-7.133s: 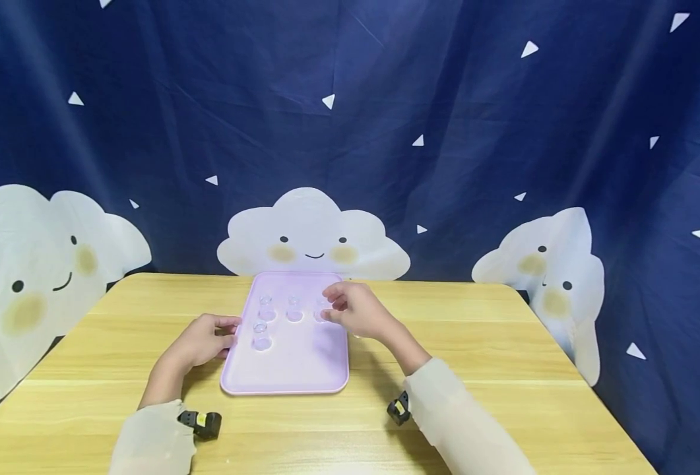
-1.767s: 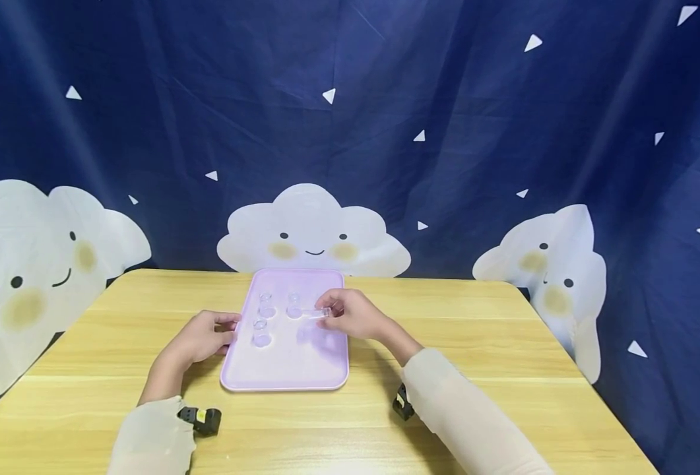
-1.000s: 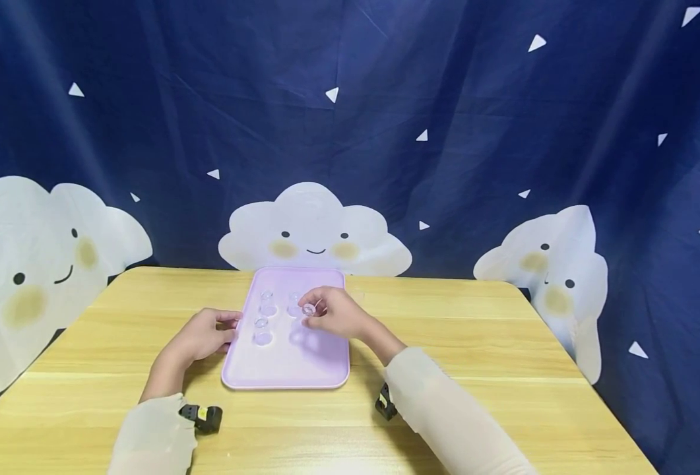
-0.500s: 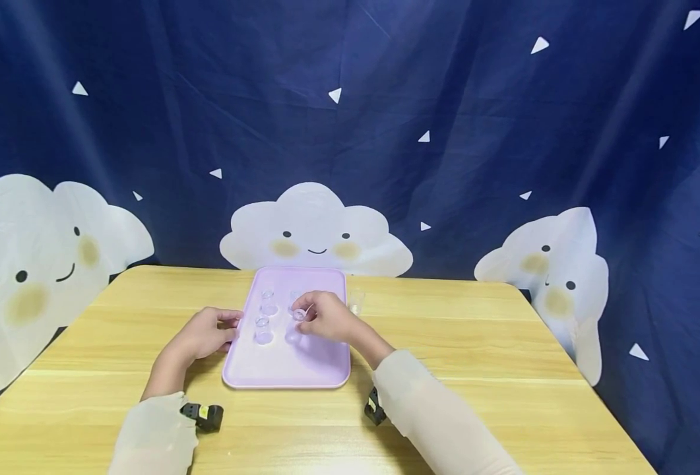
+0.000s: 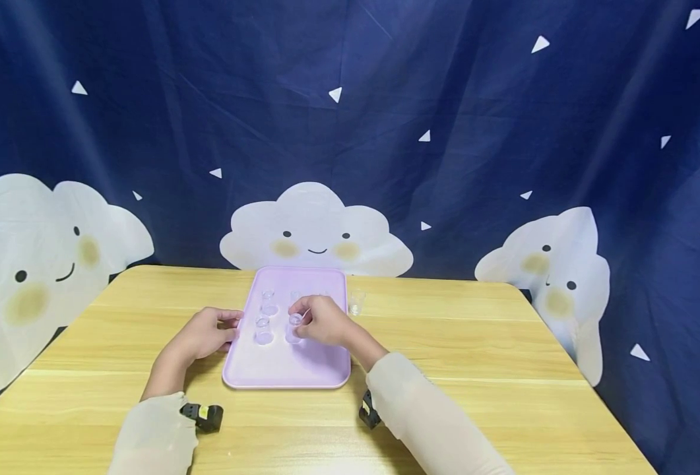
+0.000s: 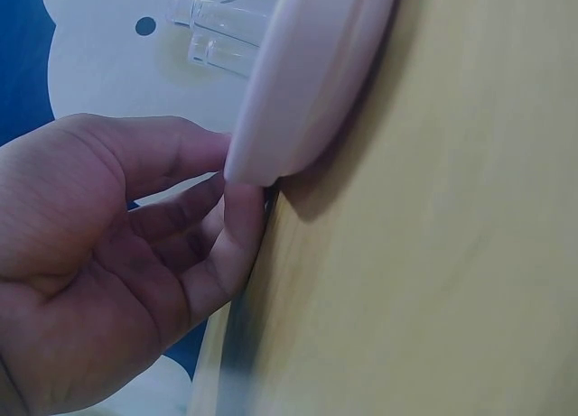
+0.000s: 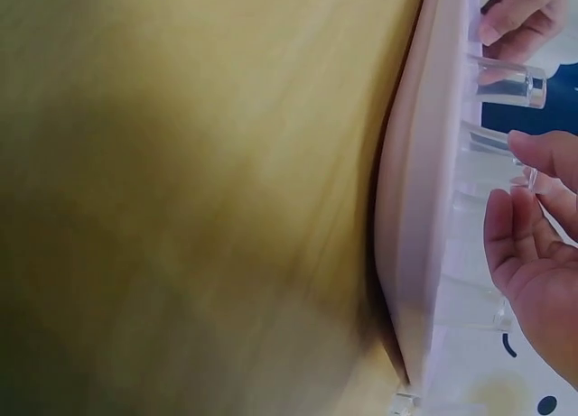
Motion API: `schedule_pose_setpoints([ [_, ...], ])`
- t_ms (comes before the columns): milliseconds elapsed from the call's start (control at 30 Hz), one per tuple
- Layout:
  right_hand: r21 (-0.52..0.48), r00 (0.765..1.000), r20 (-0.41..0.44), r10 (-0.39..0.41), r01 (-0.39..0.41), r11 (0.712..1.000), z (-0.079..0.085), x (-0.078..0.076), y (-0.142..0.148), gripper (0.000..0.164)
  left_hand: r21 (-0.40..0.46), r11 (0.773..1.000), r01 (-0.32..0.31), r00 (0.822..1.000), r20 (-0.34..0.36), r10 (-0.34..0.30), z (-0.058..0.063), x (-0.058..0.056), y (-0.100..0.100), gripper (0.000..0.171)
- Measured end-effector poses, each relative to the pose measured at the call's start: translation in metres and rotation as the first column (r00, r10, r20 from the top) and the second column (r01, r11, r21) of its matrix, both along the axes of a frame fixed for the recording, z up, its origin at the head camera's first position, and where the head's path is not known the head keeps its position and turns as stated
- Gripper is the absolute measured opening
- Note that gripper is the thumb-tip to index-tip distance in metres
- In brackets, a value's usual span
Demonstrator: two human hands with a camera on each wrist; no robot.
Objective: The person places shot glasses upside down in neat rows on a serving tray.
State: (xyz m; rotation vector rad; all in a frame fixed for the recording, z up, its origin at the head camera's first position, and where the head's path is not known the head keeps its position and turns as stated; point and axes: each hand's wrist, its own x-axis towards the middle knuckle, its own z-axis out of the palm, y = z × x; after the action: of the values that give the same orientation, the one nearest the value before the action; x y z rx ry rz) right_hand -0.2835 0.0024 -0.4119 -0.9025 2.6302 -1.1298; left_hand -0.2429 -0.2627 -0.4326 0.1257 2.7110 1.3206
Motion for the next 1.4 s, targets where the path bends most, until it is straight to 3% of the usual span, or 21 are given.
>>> schedule_pose_setpoints([
  [800, -0.035, 0.999, 0.031, -0.017, 0.019, 0.999, -0.002, 0.0, 0.002, 0.035, -0.002, 1.0, 0.002, 1.0, -0.001, -0.002, -0.002, -0.001, -0.001, 0.042],
  [1033, -0.047, 0.998, 0.053, -0.018, 0.02, 0.999, 0.005, 0.001, 0.008, 0.035, -0.006, 1.0, 0.0, 1.0, 0.002, 0.001, -0.002, 0.0, -0.001, 0.042],
  [1400, -0.035, 1.0, -0.024, 0.019, -0.02, 0.999, 0.019, -0.003, 0.018, 0.034, -0.019, 1.0, -0.001, 1.0, 0.005, 0.001, -0.003, -0.001, -0.001, 0.043],
])
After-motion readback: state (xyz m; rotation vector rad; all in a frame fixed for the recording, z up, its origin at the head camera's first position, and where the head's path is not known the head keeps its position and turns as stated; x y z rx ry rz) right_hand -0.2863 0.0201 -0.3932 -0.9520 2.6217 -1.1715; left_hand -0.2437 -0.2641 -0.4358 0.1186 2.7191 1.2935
